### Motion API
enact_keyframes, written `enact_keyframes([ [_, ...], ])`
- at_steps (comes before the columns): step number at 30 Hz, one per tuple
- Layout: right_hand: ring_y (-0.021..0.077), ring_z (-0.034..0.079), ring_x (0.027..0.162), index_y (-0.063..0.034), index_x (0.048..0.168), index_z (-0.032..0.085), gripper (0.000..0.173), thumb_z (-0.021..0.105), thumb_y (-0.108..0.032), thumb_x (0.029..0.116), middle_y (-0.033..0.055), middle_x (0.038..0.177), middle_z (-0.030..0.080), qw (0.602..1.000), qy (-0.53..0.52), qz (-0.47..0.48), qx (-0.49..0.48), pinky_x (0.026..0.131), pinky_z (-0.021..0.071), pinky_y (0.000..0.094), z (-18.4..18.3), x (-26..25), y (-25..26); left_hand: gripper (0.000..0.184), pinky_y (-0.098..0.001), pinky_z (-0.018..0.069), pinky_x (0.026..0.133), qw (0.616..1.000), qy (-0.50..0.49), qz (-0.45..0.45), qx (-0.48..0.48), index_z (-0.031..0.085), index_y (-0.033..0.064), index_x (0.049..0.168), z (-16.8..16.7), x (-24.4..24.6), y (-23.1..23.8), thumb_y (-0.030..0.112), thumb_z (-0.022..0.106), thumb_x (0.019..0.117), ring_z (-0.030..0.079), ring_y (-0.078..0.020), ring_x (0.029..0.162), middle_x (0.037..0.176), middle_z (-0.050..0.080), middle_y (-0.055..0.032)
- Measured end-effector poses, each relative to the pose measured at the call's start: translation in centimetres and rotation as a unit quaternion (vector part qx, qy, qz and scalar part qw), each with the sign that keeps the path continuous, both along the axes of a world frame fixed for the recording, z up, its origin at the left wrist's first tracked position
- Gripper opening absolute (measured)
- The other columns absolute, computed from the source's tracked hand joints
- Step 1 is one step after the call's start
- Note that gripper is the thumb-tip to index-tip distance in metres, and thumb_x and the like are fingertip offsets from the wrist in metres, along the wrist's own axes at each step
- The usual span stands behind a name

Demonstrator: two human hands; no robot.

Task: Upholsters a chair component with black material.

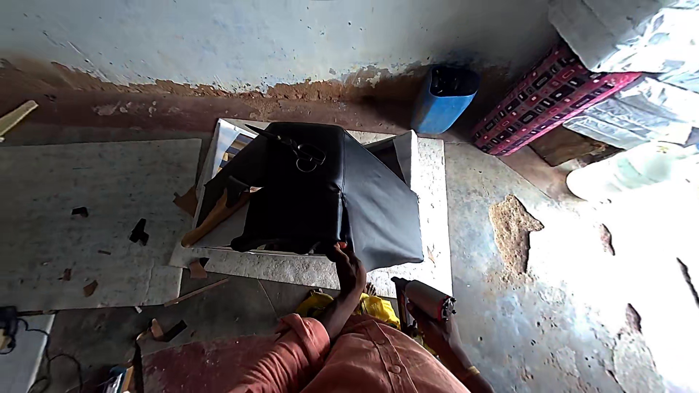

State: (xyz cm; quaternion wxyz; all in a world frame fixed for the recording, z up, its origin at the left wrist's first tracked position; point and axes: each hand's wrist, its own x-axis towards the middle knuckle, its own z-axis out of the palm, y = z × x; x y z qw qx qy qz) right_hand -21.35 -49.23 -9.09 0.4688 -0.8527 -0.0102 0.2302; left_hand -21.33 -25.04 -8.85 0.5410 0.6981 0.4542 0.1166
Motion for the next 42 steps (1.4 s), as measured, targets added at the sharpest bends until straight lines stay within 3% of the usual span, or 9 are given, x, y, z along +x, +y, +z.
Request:
enact_keyframes([
  [4,0.0110,0.072,0.090,-0.0098,0.123,0.066,0.053,0.081,-0.042,0.0830,0.0007,0.102,0.075,0.997,0.030,0.058,-0.030,0.085,0.0614,0.0366,0.0,3.1,-1.4,0.053,-0.0458,0.0527,0.100,0.997,0.037,0.018,0.060,0.042,-0.0001,0.141,0.0,0.2,0.0,0.033,0.060,0.1033,0.061,-0.0308,0.118,0.137,0.054,-0.0235],
  [8,0.0145,0.070,0.103,-0.0089,0.127,0.065,0.060,0.079,-0.047,0.0824,0.0045,0.110,0.074,0.990,0.062,0.101,-0.079,0.095,0.0572,0.0433,-0.4,6.2,-3.5,0.051,-0.0489,0.0577,0.087,0.990,0.087,0.021,0.112,0.044,0.0035,0.142,-0.2,-0.2,0.1,0.035,0.059,0.1043,0.069,-0.0306,0.098,0.116,0.066,-0.0202],
  [11,0.0191,0.072,0.095,-0.0093,0.126,0.064,0.058,0.078,-0.047,0.0836,0.0072,0.105,0.073,0.987,0.082,0.108,-0.090,0.089,0.0585,0.0489,-1.4,8.3,-4.7,0.050,-0.0522,0.0535,0.098,0.984,0.105,-0.003,0.141,0.053,0.0022,0.140,0.1,-0.4,0.2,0.040,0.051,0.1073,0.067,-0.0328,0.111,0.123,0.066,-0.0206],
  [14,0.0224,0.071,0.081,-0.0115,0.121,0.067,0.051,0.078,-0.046,0.0846,0.0084,0.095,0.073,0.987,0.093,0.095,-0.090,0.078,0.0587,0.0519,-2.4,9.8,-5.6,0.044,-0.0541,0.0541,0.096,0.979,0.120,-0.014,0.165,0.062,0.0047,0.131,-0.2,-0.7,0.3,0.039,0.044,0.1096,0.068,-0.0323,0.108,0.116,0.070,-0.0184],
  [23,0.0192,0.062,0.057,-0.0077,0.108,0.069,0.035,0.075,-0.037,0.0898,0.0071,0.073,0.066,0.990,0.135,0.050,0.010,0.057,0.0546,0.0399,-1.3,9.8,-6.2,0.043,-0.0543,0.0523,0.098,0.977,0.142,-0.025,0.158,0.057,0.0004,0.133,0.0,-1.6,1.3,0.035,0.044,0.1100,0.066,-0.0350,0.112,0.122,0.066,-0.0218],
  [29,0.0177,0.067,0.074,-0.0068,0.109,0.063,0.041,0.075,-0.039,0.0870,0.0067,0.087,0.068,0.942,0.266,0.125,0.164,0.072,0.0583,0.0345,0.8,9.1,-6.7,0.041,-0.0549,0.0541,0.092,0.981,0.127,-0.020,0.145,0.059,0.0021,0.129,0.2,-2.5,2.6,0.035,0.044,0.1100,0.069,-0.0346,0.103,0.112,0.069,-0.0207],
  [32,0.0165,0.065,0.066,-0.0077,0.105,0.065,0.043,0.066,-0.049,0.0921,0.0067,0.082,0.067,0.949,0.248,0.110,0.159,0.062,0.0567,0.0314,1.4,8.4,-6.0,0.040,-0.0551,0.0541,0.092,0.983,0.119,-0.022,0.135,0.059,0.0020,0.128,0.3,-3.1,3.5,0.034,0.044,0.1100,0.069,-0.0347,0.103,0.112,0.069,-0.0205],
  [37,0.0200,0.066,0.065,-0.0085,0.129,0.053,0.044,0.044,-0.046,0.1071,0.0109,0.093,0.065,0.932,0.325,0.031,0.160,0.057,0.0593,0.0341,2.2,7.5,-3.8,0.039,-0.0532,0.0537,0.095,0.987,0.080,-0.044,0.131,0.059,-0.0006,0.127,0.9,-3.9,4.3,0.031,0.045,0.1100,0.067,-0.0340,0.108,0.117,0.066,-0.0216],
  [42,0.0200,0.067,0.069,-0.0088,0.133,0.053,0.038,0.049,-0.036,0.1070,0.0120,0.095,0.067,0.922,0.358,0.013,0.149,0.060,0.0594,0.0343,1.2,5.9,-1.7,0.046,-0.0442,0.0571,0.082,0.978,0.021,-0.205,0.019,0.066,0.0058,0.122,-0.5,-8.4,5.3,0.037,0.035,0.1112,0.068,-0.0220,0.084,0.092,0.069,-0.0111],
])
